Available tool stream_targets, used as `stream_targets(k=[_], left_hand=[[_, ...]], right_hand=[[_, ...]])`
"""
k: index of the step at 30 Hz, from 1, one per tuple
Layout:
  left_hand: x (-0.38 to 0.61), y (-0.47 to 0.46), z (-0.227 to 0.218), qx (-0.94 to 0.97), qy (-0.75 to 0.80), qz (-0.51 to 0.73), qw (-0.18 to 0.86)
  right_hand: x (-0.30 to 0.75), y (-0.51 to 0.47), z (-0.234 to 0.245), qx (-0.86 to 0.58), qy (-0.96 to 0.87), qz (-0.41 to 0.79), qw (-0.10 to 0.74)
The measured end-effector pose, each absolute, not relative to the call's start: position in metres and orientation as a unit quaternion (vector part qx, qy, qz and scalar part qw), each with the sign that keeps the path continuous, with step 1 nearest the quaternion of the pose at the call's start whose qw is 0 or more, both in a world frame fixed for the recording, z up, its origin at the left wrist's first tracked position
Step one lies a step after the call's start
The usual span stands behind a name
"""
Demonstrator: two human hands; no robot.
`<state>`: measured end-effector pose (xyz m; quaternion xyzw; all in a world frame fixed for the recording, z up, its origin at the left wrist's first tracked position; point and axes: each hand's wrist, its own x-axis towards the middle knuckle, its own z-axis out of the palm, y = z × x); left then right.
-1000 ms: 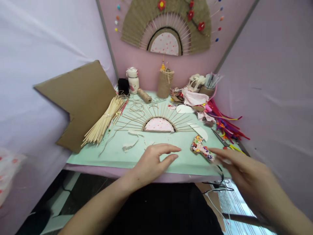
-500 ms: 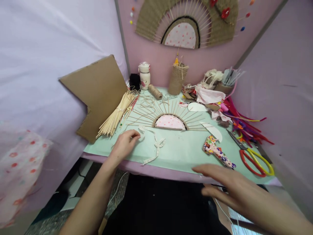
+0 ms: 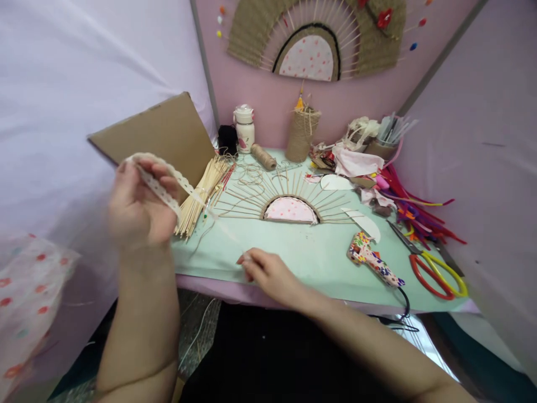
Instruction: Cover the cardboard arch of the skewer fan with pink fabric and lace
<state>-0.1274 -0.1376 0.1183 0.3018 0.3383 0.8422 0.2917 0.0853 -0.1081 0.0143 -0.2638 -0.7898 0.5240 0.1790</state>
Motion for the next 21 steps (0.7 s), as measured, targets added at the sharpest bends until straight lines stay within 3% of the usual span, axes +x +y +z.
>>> stream_targets(k=[3, 6, 10, 14, 16, 21], left_hand=[[-0.115, -0.105, 0.133, 0.305, 0.276, 0.851, 0.327], [-0.093, -0.079, 0.132, 0.385, 0.350, 0.750, 0.408], [-0.077, -0.065, 0.100, 0.439, 0.456, 0.536, 0.558], [-0.066, -0.066, 0.057, 0.453, 0.470, 0.410, 0.637], [-0.058, -0.065, 0.042, 0.460, 0.450, 0.389, 0.659], [-0.054, -0.063, 0.029, 0.454, 0.461, 0.383, 0.659]], right_hand=[[0.079, -0.133, 0.023, -0.100, -0.859, 0.486, 0.124], [0.078, -0.141, 0.034, 0.026, -0.917, 0.394, 0.060], [0.109, -0.106, 0.038, -0.190, -0.911, 0.353, 0.095], [0.137, -0.056, 0.027, -0.385, -0.779, 0.343, 0.355], [0.136, -0.041, 0.019, -0.382, -0.726, 0.389, 0.419], [0.127, -0.031, 0.007, -0.354, -0.712, 0.534, 0.289]])
